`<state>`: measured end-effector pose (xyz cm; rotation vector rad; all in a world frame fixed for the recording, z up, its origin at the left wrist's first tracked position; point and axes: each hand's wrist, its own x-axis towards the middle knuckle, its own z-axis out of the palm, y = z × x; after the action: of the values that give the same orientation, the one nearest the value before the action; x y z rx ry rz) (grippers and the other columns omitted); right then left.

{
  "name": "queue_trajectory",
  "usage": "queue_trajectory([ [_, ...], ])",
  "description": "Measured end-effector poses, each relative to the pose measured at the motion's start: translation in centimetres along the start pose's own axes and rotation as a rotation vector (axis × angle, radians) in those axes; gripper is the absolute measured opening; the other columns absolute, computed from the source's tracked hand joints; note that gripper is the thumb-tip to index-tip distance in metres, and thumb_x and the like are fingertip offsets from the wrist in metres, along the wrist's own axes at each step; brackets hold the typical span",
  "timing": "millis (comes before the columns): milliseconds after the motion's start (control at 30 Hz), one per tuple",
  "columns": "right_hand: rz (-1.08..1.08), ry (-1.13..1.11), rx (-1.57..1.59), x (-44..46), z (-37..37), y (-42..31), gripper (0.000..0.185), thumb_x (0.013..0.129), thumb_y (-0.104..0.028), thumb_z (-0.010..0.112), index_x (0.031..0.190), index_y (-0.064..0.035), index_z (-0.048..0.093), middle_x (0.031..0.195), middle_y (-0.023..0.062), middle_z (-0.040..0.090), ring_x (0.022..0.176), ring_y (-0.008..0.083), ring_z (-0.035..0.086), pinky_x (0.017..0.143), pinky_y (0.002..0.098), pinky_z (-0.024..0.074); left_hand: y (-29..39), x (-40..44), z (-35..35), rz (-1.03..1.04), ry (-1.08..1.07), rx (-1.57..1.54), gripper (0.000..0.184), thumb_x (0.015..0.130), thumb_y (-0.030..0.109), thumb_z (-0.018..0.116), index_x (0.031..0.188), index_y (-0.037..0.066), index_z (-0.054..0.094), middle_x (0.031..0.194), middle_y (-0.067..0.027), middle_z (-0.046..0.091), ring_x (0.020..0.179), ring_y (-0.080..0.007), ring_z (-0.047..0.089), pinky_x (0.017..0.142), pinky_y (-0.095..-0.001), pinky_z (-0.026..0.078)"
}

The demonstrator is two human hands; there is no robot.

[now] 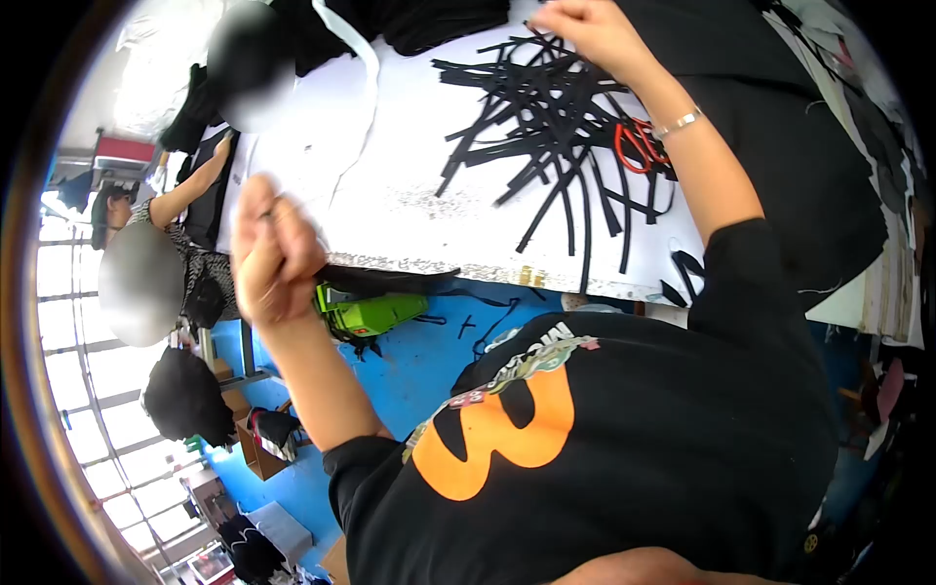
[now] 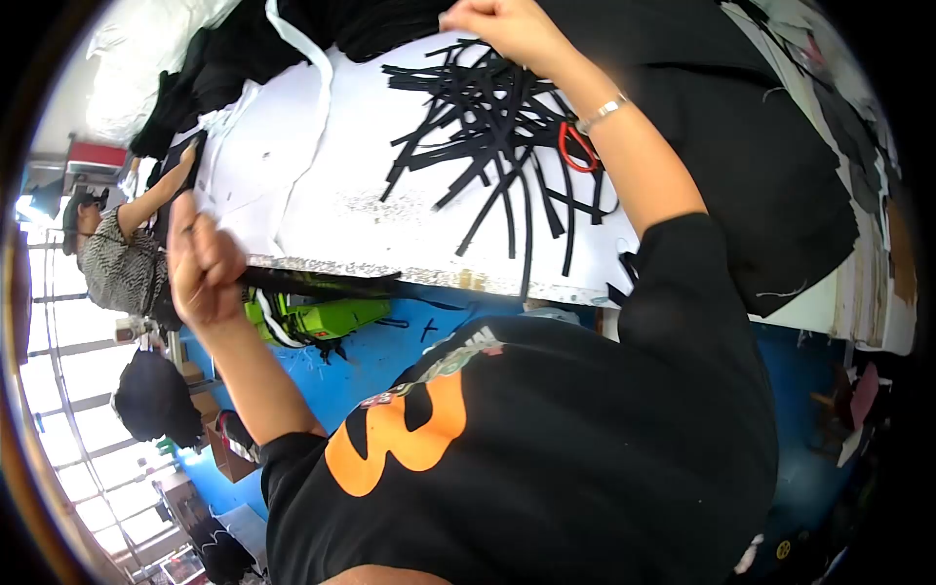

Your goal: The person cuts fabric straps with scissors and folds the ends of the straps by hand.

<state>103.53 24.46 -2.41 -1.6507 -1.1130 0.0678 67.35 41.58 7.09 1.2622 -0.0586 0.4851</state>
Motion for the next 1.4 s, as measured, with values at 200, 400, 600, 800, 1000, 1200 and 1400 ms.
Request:
queue_trajectory([
  [200, -0.046, 0.309, -0.115, 5.5, -1.3, 5.3, 0.021, 0.085, -0.018, 0.061, 0.078, 0.0006, 0.065, 0.061, 0.0113, 0.061, 0.052, 0.0175, 0.059, 0.051, 0.0316, 0.0449, 6.7, -6.0, -6.8, 0.247, -0.572, -0.165, 0.020, 0.085, 0.007, 0.064, 0.083, 0.013, 0.045, 0.065, -0.0023, 0.067, 0.038, -0.0059, 0.046, 0.035, -0.0229, 0.029],
  [400, -0.253, 0.060, -0.650, -1.4, 2.4, 14.0, 0.023, 0.086, -0.022, 0.058, 0.095, -0.0012, 0.059, 0.088, 0.0183, 0.061, 0.086, 0.0365, 0.060, 0.075, 0.0452, 0.0483, 7.8, -15.4, -6.8, 0.491, 0.126, -0.240, 0.017, 0.090, 0.007, 0.057, 0.084, 0.013, 0.043, 0.061, 0.0046, 0.057, 0.039, -0.0014, 0.037, 0.038, -0.0170, 0.025],
  [600, 0.516, -0.325, -0.922, -13.1, -1.1, 13.4, 0.029, 0.075, -0.017, 0.067, 0.094, 0.0035, 0.059, 0.097, 0.0221, 0.062, 0.091, 0.0362, 0.062, 0.081, 0.0428, 0.0506, -3.3, -15.6, -4.5, -0.249, 0.747, -0.133, 0.031, 0.087, 0.000, 0.057, 0.116, 0.007, 0.048, 0.069, 0.0049, 0.047, 0.041, 0.0009, 0.025, 0.037, -0.0148, 0.018],
  [800, 0.608, -0.254, -0.829, -12.9, -1.5, 13.4, 0.034, 0.068, -0.010, 0.066, 0.095, 0.0061, 0.054, 0.089, 0.0247, 0.065, 0.088, 0.0383, 0.064, 0.080, 0.0416, 0.0508, -11.4, -9.9, -0.5, -0.440, 0.425, -0.328, 0.021, 0.091, 0.006, 0.055, 0.111, 0.009, 0.050, 0.083, -0.0099, 0.058, 0.055, -0.0077, 0.036, 0.049, -0.0204, 0.029],
  [1000, 0.476, -0.198, -0.922, -13.6, -2.6, 12.8, 0.041, 0.067, -0.006, 0.066, 0.104, 0.0061, 0.053, 0.092, 0.0259, 0.064, 0.088, 0.0391, 0.063, 0.078, 0.0441, 0.0508, -12.5, -7.0, 1.4, -0.458, 0.282, -0.304, 0.017, 0.091, 0.008, 0.057, 0.107, 0.005, 0.053, 0.090, -0.0135, 0.064, 0.058, -0.0085, 0.043, 0.054, -0.0220, 0.036],
  [1200, 0.555, -0.042, -0.433, -18.2, -1.7, 9.7, 0.039, 0.070, -0.009, 0.063, 0.107, 0.0046, 0.061, 0.084, 0.0154, 0.067, 0.077, 0.0233, 0.066, 0.074, 0.0305, 0.0506, -13.1, -6.8, 1.8, -0.406, 0.339, -0.228, 0.011, 0.088, 0.007, 0.061, 0.099, 0.003, 0.060, 0.091, -0.0105, 0.064, 0.070, -0.0127, 0.054, 0.063, -0.0246, 0.044],
  [1400, 0.180, 0.093, -0.775, -21.8, 3.0, 4.6, 0.042, 0.071, -0.016, 0.073, 0.107, 0.0020, 0.063, 0.098, 0.0161, 0.063, 0.090, 0.0250, 0.062, 0.081, 0.0317, 0.0473, -12.6, -6.7, 3.4, -0.395, 0.364, -0.165, 0.021, 0.088, 0.004, 0.061, 0.108, -0.002, 0.058, 0.091, -0.0100, 0.064, 0.079, -0.0150, 0.061, 0.069, -0.0258, 0.049],
])
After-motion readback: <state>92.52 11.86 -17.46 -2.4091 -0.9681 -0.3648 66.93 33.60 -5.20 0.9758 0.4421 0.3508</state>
